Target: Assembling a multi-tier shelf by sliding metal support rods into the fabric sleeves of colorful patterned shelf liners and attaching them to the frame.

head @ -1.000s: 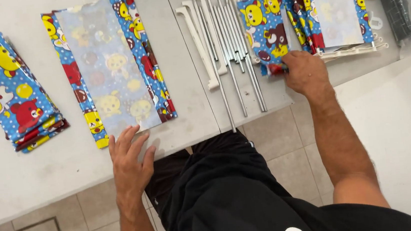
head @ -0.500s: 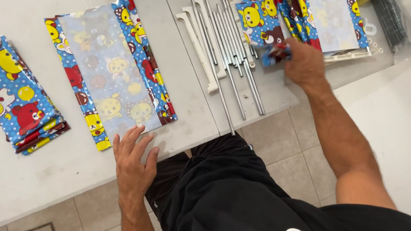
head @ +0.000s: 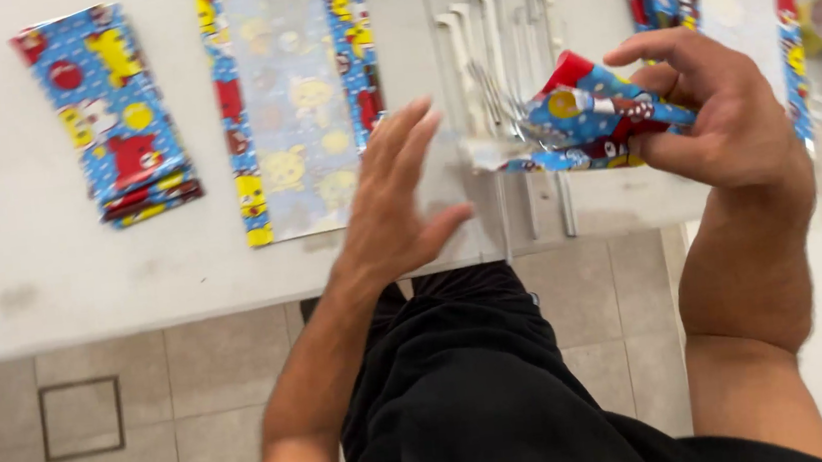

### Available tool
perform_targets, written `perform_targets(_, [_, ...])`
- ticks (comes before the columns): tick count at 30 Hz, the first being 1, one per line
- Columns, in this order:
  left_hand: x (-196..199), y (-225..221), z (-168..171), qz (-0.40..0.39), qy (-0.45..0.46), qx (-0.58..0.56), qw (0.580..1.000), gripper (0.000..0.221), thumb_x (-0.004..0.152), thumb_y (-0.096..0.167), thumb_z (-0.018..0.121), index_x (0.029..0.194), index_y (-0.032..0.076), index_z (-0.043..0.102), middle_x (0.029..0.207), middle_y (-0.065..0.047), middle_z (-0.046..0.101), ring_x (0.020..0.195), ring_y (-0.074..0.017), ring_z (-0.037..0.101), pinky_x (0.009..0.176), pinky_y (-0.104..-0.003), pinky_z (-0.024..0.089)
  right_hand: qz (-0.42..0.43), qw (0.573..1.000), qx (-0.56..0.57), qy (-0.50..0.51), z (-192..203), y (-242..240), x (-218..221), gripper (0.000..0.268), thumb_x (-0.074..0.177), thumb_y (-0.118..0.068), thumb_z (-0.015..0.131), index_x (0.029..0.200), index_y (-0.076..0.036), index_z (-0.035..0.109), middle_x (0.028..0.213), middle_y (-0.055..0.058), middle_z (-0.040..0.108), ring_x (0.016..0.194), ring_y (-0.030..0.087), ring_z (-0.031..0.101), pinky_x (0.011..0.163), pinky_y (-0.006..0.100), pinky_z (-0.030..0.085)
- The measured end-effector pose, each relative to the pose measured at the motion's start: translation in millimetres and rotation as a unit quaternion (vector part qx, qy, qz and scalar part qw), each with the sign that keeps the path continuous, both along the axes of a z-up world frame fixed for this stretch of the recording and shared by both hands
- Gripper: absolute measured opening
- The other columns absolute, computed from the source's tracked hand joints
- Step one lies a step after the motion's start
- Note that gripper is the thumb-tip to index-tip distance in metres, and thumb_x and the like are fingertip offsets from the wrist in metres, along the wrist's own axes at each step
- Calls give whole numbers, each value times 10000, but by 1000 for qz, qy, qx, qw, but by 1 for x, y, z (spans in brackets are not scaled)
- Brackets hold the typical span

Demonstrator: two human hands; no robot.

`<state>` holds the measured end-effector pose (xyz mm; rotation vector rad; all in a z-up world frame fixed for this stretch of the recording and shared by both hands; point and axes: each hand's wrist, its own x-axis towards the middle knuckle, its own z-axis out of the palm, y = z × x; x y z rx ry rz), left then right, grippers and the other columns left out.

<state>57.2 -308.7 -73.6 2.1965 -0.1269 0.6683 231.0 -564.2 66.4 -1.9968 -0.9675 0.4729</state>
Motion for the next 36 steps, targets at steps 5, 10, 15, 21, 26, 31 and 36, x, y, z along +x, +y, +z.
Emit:
perform_targets(5, [40, 6, 44, -42, 184, -214, 959, 999, 811, 240, 856, 1574, 298, 214, 1363, -180, 672, 1051, -291, 802, 752, -433, 752, 77, 969, 206, 110, -28, 55, 3, 623, 891, 29, 707, 1433, -43, 407, 1069, 151, 619, 923, 206, 716, 806, 226, 659])
perform_targets(10, [35, 8, 13, 83, 113, -372, 918, 616, 767, 439, 818, 1274, 167, 597, 1042, -47, 747, 951, -212, 759, 843, -367, 642, -22, 885, 386, 259, -154, 82, 20, 743, 902, -316, 783, 1502, -133, 384, 1216, 121, 663, 1098, 234, 687, 984, 379, 642])
perform_targets(15, [17, 15, -1, 113, 105, -360, 920, 319, 848, 472, 805, 912, 181, 690, 665, 30, 672, 679, -127, 699, 642, -319, 572, -51, 915, 297, 267, -135, 120, -56, 445, 923, -236, 730, 1279, -74, 520, 1100, 169, 701, 974, 284, 725, 893, 422, 639])
perform_targets(21, [8, 19, -23, 89, 79, -340, 933, 413, 905, 416, 772, 1183, 148, 626, 927, -107, 758, 923, -311, 758, 816, -472, 588, -91, 944, 231, 220, -155, 120, -59, 298, 926, -277, 735, 1090, -60, 612, 862, 129, 683, 737, 211, 686, 728, 380, 622])
perform_targets(26, [-9, 15, -21, 106, 202, -276, 934, 836, 811, 446, 829, 1494, 123, 472, 1084, -242, 752, 1075, -466, 704, 956, -571, 542, -138, 900, 300, 285, -160, 137, -47, 479, 721, -110, 900, 1116, -55, 636, 905, 68, 722, 784, 190, 742, 748, 339, 644])
perform_targets(31, [-25, 11, -4, 39, 217, -336, 916, 1111, 724, 314, 877, 1621, 140, 246, 1417, -346, 515, 1343, -532, 463, 1136, -602, 418, -191, 896, 328, 228, -152, 139, -44, 511, 721, -88, 951, 1102, -90, 611, 895, 67, 722, 792, 175, 743, 750, 308, 646])
perform_targets(36, [-45, 35, -64, -101, 247, -423, 866, 1002, 666, -23, 873, 1558, 64, 426, 1336, -277, 650, 1253, -360, 624, 1071, -486, 520, -222, 893, 363, 149, -143, 114, -18, 443, 789, -97, 933, 1076, -139, 598, 889, 3, 707, 809, 105, 723, 751, 247, 622])
